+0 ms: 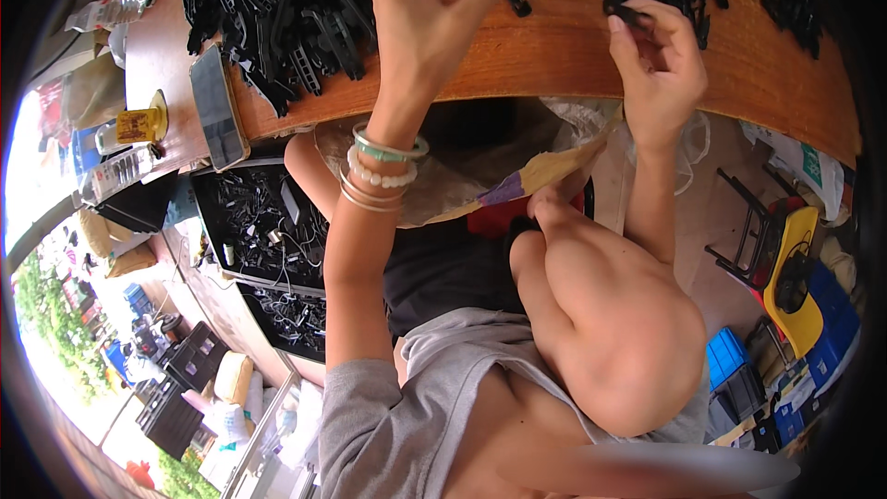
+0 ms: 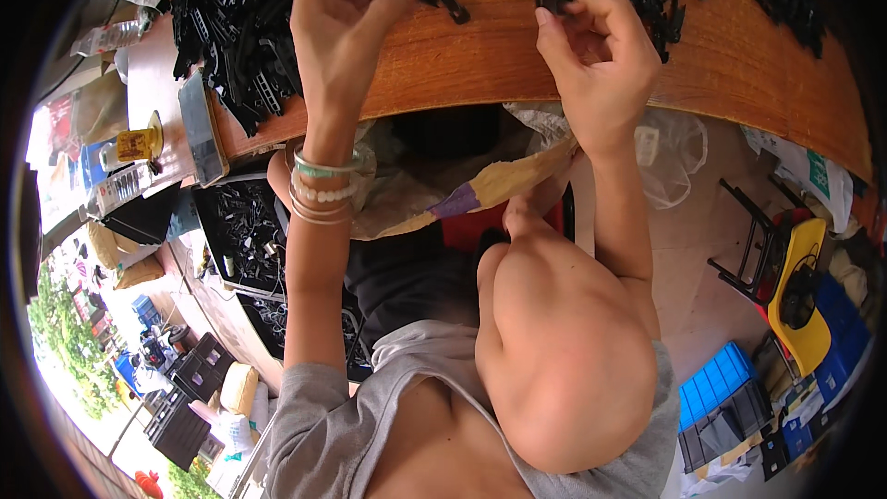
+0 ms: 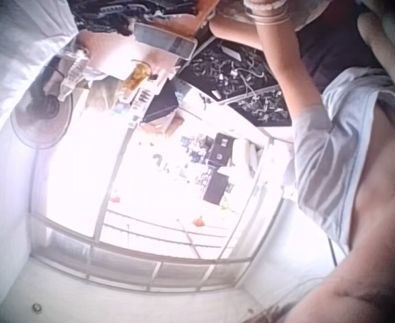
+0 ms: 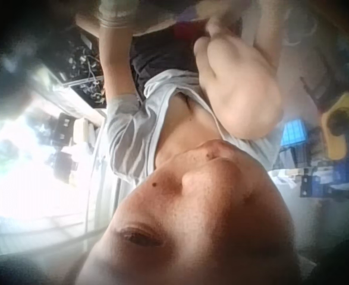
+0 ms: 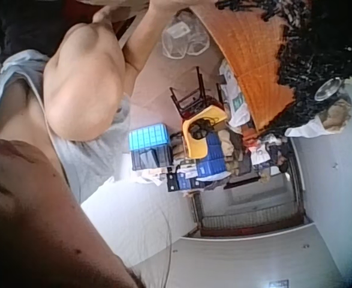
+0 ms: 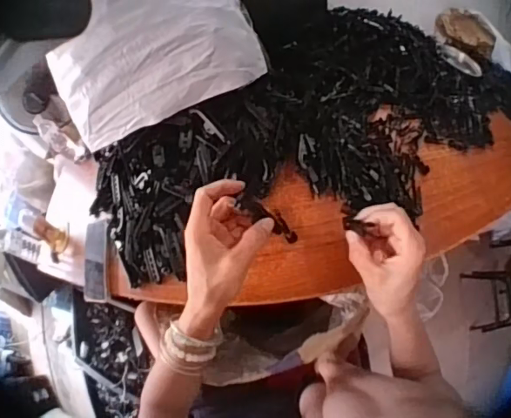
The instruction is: The person repeatedly picks up plastic components from a table, attaches smaller plastic parts onto them by hand, and places the assembled pieces into a bag.
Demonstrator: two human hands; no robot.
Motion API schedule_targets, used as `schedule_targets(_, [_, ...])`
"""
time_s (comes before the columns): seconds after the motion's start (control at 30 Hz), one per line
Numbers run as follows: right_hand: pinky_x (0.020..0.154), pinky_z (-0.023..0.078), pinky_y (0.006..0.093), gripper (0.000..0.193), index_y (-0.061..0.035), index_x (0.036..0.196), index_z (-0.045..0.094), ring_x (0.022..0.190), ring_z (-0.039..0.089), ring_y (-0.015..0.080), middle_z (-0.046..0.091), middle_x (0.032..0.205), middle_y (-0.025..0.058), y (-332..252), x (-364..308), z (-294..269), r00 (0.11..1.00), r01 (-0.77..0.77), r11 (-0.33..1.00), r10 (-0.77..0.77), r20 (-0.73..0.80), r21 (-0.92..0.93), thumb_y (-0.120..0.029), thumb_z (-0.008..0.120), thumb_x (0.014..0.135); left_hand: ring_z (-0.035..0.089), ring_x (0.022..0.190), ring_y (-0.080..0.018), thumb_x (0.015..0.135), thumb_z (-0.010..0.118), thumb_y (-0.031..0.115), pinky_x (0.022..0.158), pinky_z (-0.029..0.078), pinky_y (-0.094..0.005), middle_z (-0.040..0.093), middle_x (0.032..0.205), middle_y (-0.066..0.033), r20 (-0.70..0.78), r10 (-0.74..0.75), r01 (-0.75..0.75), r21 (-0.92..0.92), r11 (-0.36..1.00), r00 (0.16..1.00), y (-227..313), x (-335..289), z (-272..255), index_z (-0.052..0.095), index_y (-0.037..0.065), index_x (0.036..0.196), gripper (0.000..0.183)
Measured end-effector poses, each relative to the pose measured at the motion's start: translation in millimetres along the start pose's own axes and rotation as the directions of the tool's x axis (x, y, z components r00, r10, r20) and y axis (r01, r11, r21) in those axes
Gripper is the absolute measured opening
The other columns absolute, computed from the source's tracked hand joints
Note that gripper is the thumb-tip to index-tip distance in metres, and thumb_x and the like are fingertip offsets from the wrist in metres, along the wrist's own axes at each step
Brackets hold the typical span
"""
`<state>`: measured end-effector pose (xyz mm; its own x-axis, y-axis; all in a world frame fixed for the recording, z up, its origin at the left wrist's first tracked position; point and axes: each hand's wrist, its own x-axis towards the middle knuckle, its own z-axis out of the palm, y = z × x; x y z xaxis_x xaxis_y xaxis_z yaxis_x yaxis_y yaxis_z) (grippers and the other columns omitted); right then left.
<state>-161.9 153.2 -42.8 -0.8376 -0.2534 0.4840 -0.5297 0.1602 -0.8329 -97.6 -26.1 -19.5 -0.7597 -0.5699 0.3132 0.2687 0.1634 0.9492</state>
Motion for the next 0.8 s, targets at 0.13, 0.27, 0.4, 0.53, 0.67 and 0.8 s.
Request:
schedule_targets(0.13, [0.058,0.052,0.0213,0.023,0.0023,0.102,0.057,0.071,0.061,0.0090,0.060,0.088,0.0061,-16,0,3,0.986,-0.157,0.907,0.122,0.113,0.392,0.008,0.064,0.080,0.069,0.076,-0.0187,0.082,0.070,0.008,0.066,0.055,-0.0260,0.068,0.085,-0.0141,0.093,-0.234,0.238,-0.043,0.970,0.968,3,-23,-10,0.060,-0.007,0.088,0.019])
schedule_targets(0.27, [0.065,0.055,0.0229,0.026,0.0059,0.110,0.054,0.076,0.065,0.0134,0.060,0.098,0.0100,-21,-3,2,0.878,-0.412,0.723,0.152,0.454,0.555,0.006,0.060,0.084,0.068,0.083,-0.0198,0.086,0.064,0.003,0.078,0.055,-0.0274,0.067,0.091,-0.0161,0.205,-0.489,0.521,-0.155,0.839,0.848,16,-32,-9,0.056,-0.008,0.096,0.017])
schedule_targets(0.4, [0.072,0.057,0.0250,0.019,0.0076,0.105,0.060,0.080,0.066,0.0164,0.061,0.099,0.0126,-25,-6,3,0.778,-0.541,0.621,0.113,0.618,0.567,0.006,0.060,0.086,0.064,0.081,-0.0115,0.088,0.064,0.013,0.073,0.050,-0.0214,0.068,0.085,-0.0070,0.264,-0.483,0.485,0.059,0.872,0.835,20,-35,-16,0.062,-0.008,0.107,0.027])
schedule_targets(0.53, [0.076,0.059,0.0277,0.016,0.0085,0.101,0.063,0.085,0.066,0.0183,0.062,0.101,0.0144,-20,-9,0,0.861,-0.296,0.847,0.036,0.508,0.442,0.006,0.060,0.086,0.063,0.081,-0.0098,0.089,0.064,0.017,0.072,0.049,-0.0209,0.068,0.086,-0.0055,0.287,-0.560,0.514,0.223,0.828,0.777,30,-33,-19,0.063,-0.006,0.111,0.032])
schedule_targets(0.67, [0.075,0.059,0.0279,0.015,0.0074,0.101,0.063,0.085,0.067,0.0178,0.062,0.100,0.0135,-25,-14,3,0.897,-0.336,0.785,0.099,0.431,0.521,0.005,0.061,0.086,0.064,0.072,-0.0128,0.082,0.070,0.010,0.062,0.050,-0.0262,0.069,0.083,-0.0092,0.291,-0.361,0.341,0.119,0.932,0.886,28,-50,-12,0.062,-0.005,0.111,0.034])
schedule_targets(0.8, [0.074,0.058,0.0280,0.018,0.0058,0.104,0.062,0.083,0.066,0.0168,0.062,0.100,0.0116,-18,-25,2,0.894,-0.399,0.685,0.140,0.427,0.610,0.004,0.062,0.086,0.067,0.070,-0.0286,0.079,0.069,0.004,0.063,0.052,-0.0319,0.067,0.084,-0.0176,0.270,0.011,-0.102,0.326,0.940,0.963,32,-60,-2,0.062,-0.003,0.108,0.031])
